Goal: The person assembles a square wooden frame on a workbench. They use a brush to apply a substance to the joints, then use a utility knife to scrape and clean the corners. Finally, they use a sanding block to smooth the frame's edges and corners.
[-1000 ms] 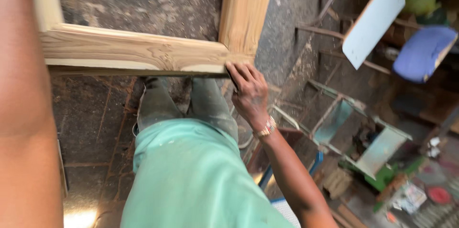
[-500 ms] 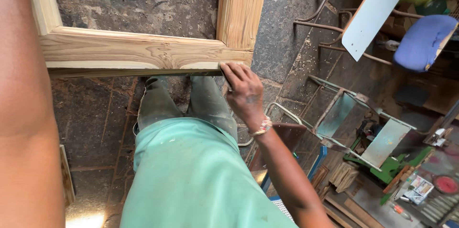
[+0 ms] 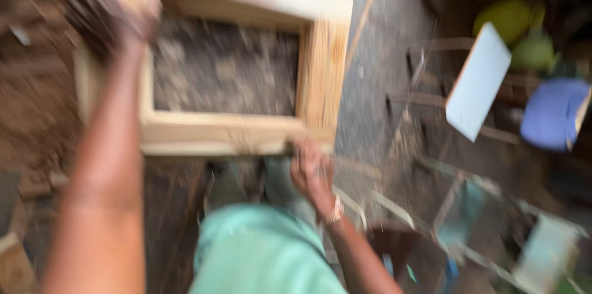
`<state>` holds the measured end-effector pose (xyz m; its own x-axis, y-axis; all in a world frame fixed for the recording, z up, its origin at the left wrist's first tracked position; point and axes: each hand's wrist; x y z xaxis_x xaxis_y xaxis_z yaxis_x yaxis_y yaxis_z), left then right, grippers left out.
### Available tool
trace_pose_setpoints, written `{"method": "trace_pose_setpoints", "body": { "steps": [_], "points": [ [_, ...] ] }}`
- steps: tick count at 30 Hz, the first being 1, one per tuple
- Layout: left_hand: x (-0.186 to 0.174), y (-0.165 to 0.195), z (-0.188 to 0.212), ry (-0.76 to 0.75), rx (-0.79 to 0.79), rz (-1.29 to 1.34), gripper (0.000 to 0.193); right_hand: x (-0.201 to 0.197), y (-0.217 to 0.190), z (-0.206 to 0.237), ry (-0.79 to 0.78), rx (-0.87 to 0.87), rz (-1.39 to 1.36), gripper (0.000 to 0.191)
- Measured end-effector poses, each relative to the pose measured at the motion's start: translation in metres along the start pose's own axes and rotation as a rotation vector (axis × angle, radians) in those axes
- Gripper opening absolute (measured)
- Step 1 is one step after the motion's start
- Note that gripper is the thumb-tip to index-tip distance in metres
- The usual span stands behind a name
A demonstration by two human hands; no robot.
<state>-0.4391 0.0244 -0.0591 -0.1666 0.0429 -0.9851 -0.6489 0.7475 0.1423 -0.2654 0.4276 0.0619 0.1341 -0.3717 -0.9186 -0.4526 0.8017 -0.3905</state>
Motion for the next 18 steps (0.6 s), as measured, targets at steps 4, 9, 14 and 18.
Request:
{"method": "trace_pose_setpoints", "body": {
  "steps": [4,9,14,18],
  "points": [
    [0.002,0.005,0.005,-0.07,-0.046,0.039,0.12,-0.033,-0.008,-0.035,-0.106,0.237,-0.521,0.046],
    [0.007,0.003,0.005,-0.132,-0.065,0.073,0.121,-0.064,0.033,-0.147,-0.001,0.449,-0.872,0.032],
    [0.001,0.005,0.002,-0.078,-0.077,0.05,0.122,-0.063,0.061,-0.333,-0.021,0.022,-0.737,0.024],
    [-0.018,0.009,-0.007,-0.1,-0.12,0.049,0.116,-0.032,0.064,-0.534,-0.063,-0.492,-0.589,0.019]
  ]
}}
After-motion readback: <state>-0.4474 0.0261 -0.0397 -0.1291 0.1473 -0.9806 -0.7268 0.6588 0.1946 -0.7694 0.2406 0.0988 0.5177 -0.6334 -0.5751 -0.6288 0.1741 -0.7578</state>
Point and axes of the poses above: each hand's wrist, its own z-axis away from the middle knuckle, its own x-axis out of the palm, y = z × x, and after that the axes turned 12 degrees about -z, right-handed
